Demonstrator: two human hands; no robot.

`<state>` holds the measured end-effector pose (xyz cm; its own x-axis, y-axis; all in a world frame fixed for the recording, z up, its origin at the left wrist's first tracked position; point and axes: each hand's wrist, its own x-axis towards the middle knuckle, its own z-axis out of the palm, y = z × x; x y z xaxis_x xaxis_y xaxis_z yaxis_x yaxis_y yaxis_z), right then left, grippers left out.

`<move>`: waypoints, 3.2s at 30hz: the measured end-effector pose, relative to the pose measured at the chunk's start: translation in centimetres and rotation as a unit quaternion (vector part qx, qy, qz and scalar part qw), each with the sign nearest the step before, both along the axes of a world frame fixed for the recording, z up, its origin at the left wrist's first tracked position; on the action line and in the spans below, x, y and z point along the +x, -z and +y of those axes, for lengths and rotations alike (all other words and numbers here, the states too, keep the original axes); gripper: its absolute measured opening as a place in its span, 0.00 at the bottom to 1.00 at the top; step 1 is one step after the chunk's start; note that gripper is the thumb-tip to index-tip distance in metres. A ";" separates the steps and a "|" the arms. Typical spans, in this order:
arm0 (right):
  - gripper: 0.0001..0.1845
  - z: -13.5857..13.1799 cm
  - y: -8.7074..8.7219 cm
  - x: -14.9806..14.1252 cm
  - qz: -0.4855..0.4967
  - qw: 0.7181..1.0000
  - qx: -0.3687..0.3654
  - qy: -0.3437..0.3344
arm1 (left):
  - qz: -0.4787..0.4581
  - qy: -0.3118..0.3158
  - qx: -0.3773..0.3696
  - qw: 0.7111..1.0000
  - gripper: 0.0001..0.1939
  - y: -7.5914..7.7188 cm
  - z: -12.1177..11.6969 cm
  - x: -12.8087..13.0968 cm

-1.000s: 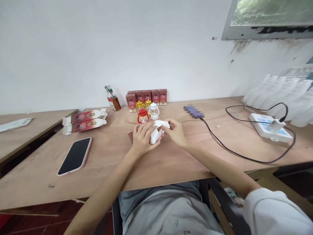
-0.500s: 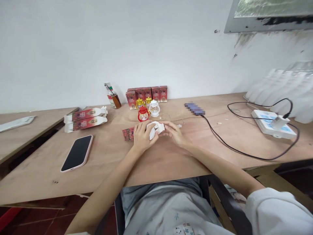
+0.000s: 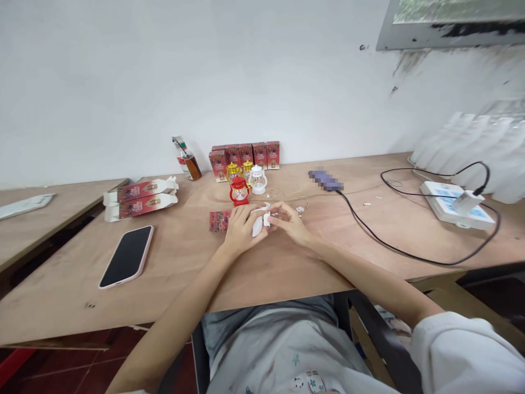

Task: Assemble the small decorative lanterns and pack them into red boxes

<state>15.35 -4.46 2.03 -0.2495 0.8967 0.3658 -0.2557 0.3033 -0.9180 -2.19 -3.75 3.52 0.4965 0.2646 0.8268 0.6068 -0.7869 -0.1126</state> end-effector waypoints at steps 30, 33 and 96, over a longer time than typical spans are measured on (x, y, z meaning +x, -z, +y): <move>0.39 -0.1 -0.1 0.2 0.003 0.990 -0.053 -0.130 | -0.006 0.086 0.066 0.994 0.27 1.2 0.4 0.0; 0.35 -0.4 -0.6 0.1 0.035 0.983 -0.109 -0.146 | 0.039 0.127 0.088 0.987 0.27 1.5 0.3 0.2; 0.40 12.5 -1.7 -4.3 -0.301 0.913 0.203 0.183 | -0.464 -0.029 -0.229 0.855 0.46 0.3 5.2 -6.4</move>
